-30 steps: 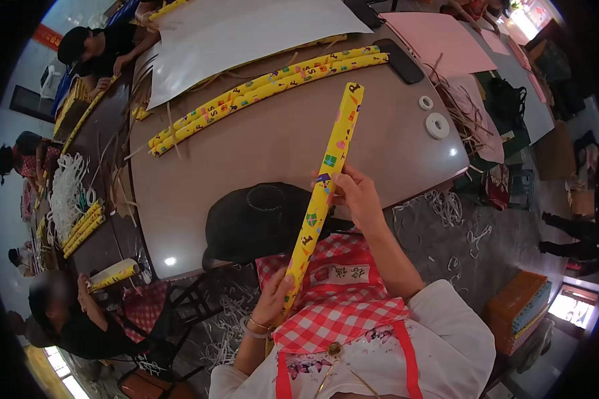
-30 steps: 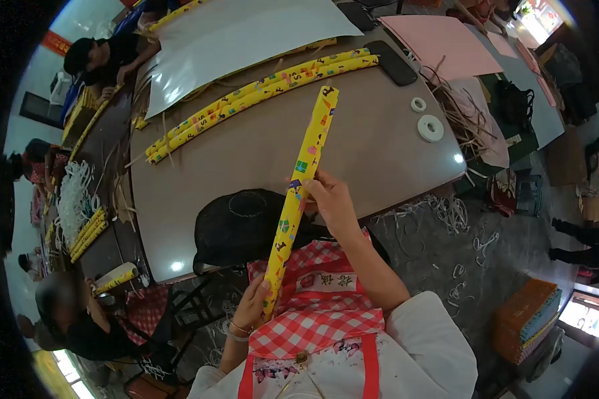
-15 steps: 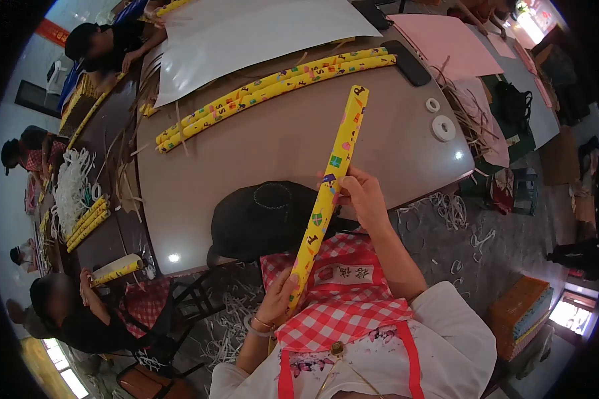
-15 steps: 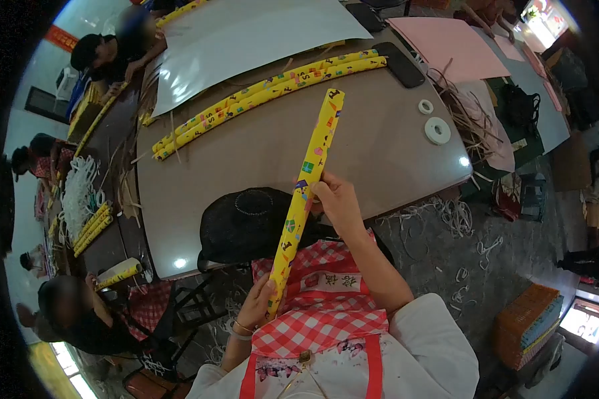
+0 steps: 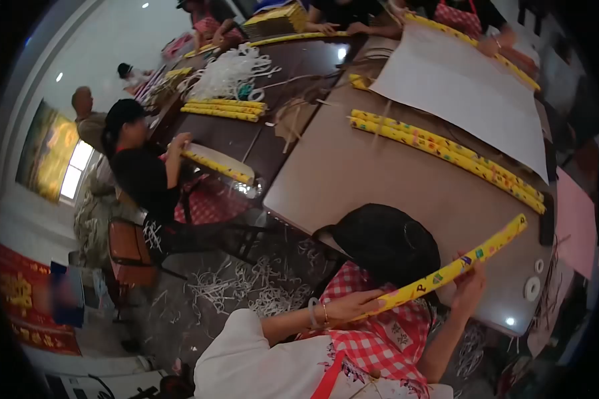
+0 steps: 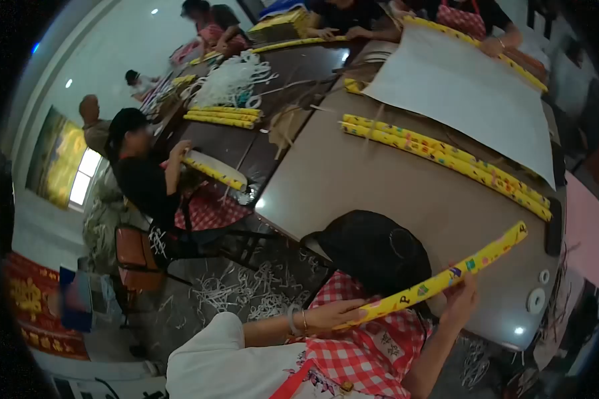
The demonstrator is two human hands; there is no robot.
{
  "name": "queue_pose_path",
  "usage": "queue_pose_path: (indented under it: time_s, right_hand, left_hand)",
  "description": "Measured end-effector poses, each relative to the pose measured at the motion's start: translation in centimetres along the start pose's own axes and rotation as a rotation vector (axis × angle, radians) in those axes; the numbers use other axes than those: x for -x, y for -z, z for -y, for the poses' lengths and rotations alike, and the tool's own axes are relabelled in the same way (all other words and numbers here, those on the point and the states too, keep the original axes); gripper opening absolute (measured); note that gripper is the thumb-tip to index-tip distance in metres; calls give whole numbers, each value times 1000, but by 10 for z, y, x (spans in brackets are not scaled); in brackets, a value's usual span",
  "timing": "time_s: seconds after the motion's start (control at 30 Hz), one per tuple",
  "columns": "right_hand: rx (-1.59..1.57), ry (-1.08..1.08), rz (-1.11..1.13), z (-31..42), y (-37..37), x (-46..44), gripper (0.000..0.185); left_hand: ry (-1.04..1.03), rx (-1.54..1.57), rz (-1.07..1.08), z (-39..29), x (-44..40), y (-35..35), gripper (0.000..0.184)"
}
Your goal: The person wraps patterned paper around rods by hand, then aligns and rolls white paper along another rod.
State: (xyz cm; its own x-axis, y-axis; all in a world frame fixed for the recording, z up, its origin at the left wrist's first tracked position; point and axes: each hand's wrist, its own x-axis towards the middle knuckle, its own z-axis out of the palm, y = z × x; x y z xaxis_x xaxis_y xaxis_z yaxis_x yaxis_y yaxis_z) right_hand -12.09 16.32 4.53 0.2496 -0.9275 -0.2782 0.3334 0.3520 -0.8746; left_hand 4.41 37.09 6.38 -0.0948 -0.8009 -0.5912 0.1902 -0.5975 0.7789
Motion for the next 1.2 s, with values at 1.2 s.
queue_pose_path:
  time_s: [1.2]
  right_hand:
    - [346, 52, 202, 39, -38, 17, 33]
  left_hand:
    - [-424, -138, -237, -84, -82, -29, 33]
